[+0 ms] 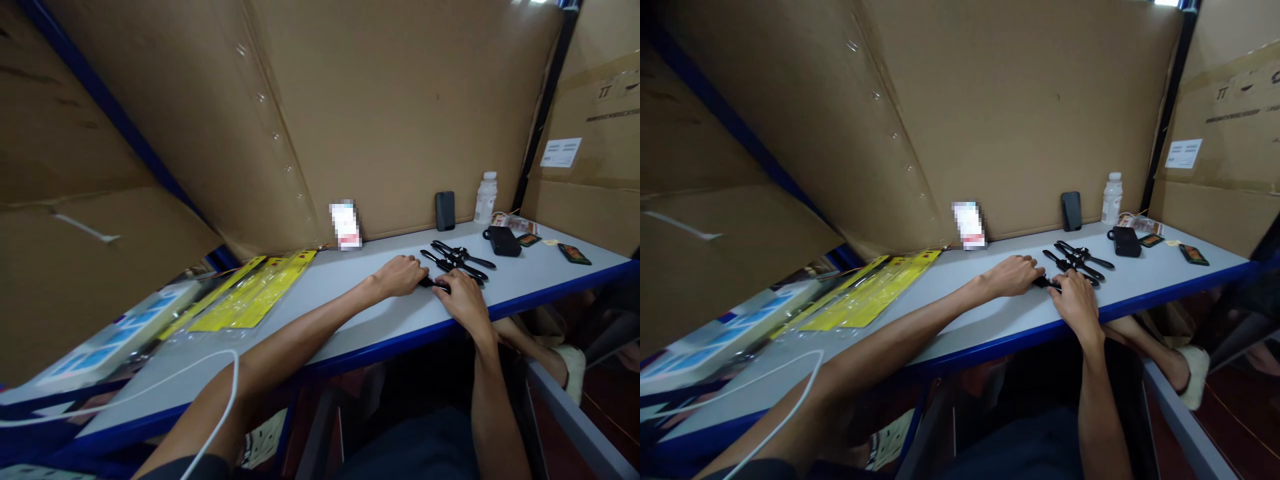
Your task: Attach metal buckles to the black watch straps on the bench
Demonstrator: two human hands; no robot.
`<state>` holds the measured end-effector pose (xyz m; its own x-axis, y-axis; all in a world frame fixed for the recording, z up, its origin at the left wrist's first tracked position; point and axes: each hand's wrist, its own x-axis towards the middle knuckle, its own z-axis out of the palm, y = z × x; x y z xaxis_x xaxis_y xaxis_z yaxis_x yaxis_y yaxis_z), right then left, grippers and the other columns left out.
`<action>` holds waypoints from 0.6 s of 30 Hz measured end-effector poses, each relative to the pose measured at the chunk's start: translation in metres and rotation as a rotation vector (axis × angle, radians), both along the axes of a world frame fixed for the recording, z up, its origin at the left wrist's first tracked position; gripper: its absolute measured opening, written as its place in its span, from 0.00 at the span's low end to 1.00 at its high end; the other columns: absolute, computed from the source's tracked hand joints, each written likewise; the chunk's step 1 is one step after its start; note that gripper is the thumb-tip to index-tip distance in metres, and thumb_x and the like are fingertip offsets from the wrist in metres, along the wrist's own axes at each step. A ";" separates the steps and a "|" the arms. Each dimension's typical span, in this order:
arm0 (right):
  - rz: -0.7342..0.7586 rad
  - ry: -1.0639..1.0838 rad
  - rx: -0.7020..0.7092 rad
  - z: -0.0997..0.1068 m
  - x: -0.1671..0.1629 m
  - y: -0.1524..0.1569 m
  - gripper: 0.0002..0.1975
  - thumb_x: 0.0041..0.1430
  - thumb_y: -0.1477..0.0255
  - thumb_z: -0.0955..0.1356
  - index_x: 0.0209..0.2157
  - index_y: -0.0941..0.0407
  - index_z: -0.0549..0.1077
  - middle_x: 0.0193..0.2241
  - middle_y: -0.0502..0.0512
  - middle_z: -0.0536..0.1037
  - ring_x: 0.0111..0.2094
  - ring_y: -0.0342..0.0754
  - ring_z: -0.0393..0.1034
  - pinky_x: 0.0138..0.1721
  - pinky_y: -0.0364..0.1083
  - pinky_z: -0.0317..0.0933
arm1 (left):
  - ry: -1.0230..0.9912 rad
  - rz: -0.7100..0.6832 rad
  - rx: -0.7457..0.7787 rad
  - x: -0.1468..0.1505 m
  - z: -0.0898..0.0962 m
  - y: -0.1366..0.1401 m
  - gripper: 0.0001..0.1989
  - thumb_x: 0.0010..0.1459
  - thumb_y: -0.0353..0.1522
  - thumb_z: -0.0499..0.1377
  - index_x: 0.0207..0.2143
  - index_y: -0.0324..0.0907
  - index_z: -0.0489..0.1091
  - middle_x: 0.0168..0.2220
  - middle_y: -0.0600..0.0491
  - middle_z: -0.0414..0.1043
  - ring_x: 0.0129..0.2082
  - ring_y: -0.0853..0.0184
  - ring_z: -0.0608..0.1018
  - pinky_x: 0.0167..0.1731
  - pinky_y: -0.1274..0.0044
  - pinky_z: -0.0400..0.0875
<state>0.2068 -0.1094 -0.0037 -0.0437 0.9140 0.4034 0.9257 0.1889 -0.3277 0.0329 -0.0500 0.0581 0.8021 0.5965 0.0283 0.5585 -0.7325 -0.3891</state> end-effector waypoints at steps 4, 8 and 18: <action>-0.002 -0.017 -0.022 0.003 -0.001 -0.002 0.11 0.67 0.69 0.68 0.47 0.55 0.81 0.45 0.59 0.79 0.51 0.55 0.71 0.51 0.49 0.59 | 0.050 0.016 -0.022 0.006 0.008 -0.001 0.14 0.66 0.27 0.53 0.49 0.37 0.75 0.42 0.41 0.79 0.43 0.55 0.81 0.36 0.71 0.70; -0.006 -0.005 -0.030 0.002 0.000 -0.002 0.10 0.67 0.70 0.68 0.46 0.55 0.80 0.44 0.58 0.79 0.50 0.54 0.71 0.50 0.48 0.59 | -0.031 0.058 -0.090 0.007 0.008 0.000 0.12 0.66 0.28 0.53 0.44 0.39 0.75 0.41 0.43 0.79 0.40 0.57 0.81 0.34 0.73 0.69; 0.017 0.013 0.014 -0.002 0.002 0.001 0.09 0.67 0.69 0.68 0.43 0.54 0.80 0.42 0.58 0.79 0.48 0.53 0.71 0.49 0.48 0.59 | -0.495 0.045 -0.195 0.000 -0.024 0.016 0.09 0.66 0.26 0.53 0.41 0.41 0.73 0.40 0.48 0.76 0.39 0.61 0.78 0.38 0.73 0.69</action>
<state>0.2087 -0.1088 -0.0057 -0.0534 0.9074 0.4168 0.9181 0.2088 -0.3370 0.0333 -0.0344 0.0338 0.6946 0.6618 0.2821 0.6731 -0.7362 0.0699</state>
